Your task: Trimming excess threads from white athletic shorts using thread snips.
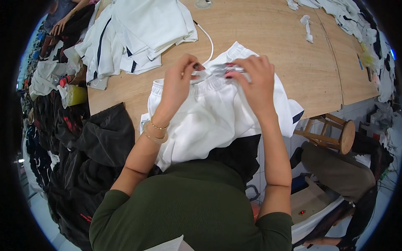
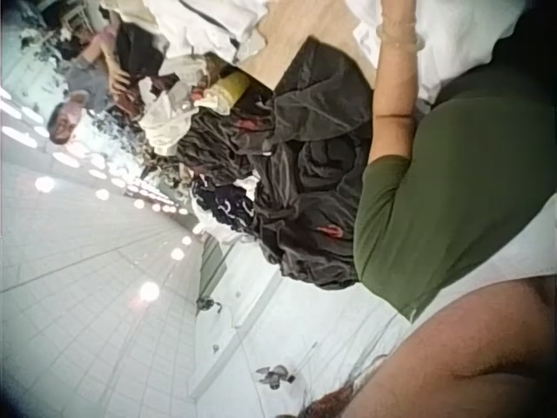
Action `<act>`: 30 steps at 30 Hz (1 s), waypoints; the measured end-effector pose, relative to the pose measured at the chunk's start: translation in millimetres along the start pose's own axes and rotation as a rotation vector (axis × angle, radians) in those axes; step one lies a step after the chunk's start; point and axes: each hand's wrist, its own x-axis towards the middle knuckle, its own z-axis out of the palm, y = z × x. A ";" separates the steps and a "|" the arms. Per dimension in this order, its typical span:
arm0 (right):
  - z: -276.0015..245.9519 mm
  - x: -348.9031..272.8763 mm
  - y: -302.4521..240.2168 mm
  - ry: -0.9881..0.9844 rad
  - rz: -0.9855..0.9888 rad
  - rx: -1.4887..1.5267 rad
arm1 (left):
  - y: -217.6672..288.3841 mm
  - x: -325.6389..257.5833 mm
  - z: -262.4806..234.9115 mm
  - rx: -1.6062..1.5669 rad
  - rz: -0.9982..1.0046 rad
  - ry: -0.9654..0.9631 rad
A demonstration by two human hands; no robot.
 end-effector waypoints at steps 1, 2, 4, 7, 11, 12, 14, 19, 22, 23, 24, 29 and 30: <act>-1.7 -0.5 7.6 0.056 0.317 0.344 | -2.3 5.2 -10.1 0.096 0.043 0.010; -2.5 -1.7 16.1 0.115 0.630 0.692 | -5.1 9.9 -19.2 0.194 0.087 0.020; -2.6 3.3 38.7 0.005 0.664 0.763 | -5.3 12.1 -34.1 0.358 0.226 -0.076; 11.4 25.8 52.4 -0.269 0.562 0.854 | -18.8 0.6 -46.0 0.817 0.288 -0.360; 45.1 41.4 56.8 -0.927 0.284 0.727 | -39.2 0.3 -36.8 1.183 0.314 -0.533; 41.0 48.3 50.2 -1.048 0.207 0.609 | -34.0 -1.0 -39.5 1.171 0.344 -0.545; 32.8 55.3 49.3 -1.186 0.111 0.354 | -28.2 -9.0 -48.6 1.200 0.446 -0.539; -4.0 70.7 55.9 -1.200 0.249 0.596 | -15.9 -21.3 -65.4 0.975 0.182 -0.582; -42.9 86.7 57.7 -1.018 0.386 0.836 | -10.7 -3.4 -95.9 0.667 0.152 -0.605; -62.2 91.4 56.6 -1.052 0.375 0.690 | -8.6 4.1 -113.2 0.449 0.236 -0.654; -79.0 94.7 58.2 -1.080 0.361 0.544 | -0.8 8.2 -131.1 0.405 0.265 -0.555; -123.7 81.9 52.0 -1.295 0.168 0.325 | 62.0 17.2 -195.3 0.370 0.348 -0.655; -125.3 74.1 53.2 -1.119 0.124 0.261 | 66.3 13.9 -199.4 0.367 0.333 -0.634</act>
